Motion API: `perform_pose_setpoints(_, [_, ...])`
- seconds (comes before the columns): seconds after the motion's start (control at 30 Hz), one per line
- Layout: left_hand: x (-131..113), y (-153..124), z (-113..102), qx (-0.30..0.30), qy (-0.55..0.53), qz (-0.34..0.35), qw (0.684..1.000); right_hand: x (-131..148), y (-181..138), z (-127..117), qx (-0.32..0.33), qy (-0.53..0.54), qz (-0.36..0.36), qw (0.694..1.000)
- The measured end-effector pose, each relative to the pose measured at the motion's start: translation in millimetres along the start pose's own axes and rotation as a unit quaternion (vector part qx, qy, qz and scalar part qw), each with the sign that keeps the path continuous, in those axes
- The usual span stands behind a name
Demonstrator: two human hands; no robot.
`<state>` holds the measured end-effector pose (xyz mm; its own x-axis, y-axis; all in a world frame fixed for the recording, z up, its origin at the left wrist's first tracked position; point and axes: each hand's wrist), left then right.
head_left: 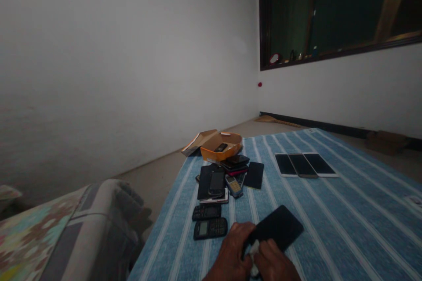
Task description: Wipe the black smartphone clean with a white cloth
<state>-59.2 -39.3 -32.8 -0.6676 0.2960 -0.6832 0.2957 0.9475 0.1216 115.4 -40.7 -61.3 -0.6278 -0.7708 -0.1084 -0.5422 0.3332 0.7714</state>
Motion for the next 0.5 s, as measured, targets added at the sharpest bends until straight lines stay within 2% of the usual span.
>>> perform_pose_setpoints(0.23, [-5.2, -0.7, -1.9, -0.016, -0.019, -0.014, 1.0, 0.9, 3.2, 10.4, -0.044, 0.016, 0.025, 0.999])
perform_pose_setpoints(0.4, [-11.0, -0.1, -3.7, -0.012, -0.018, -0.021, 1.0, -1.3, 0.3, 5.7, 0.002, 0.018, 0.017, 1.0])
perform_pose_setpoints(0.5, [-9.8, -0.5, -2.2, -0.008, -0.008, -0.036, 0.999, -2.0, 3.9, 3.4, 0.006, 0.028, 0.013, 1.0])
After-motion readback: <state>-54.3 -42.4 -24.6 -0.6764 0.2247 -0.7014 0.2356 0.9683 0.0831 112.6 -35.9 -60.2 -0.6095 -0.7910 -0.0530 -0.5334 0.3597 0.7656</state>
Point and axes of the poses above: each hand's wrist, its own y-axis towards the middle knuckle, its own z-axis out of the palm, x = y × z, and after that the axes turned 10 degrees about -z, right-handed
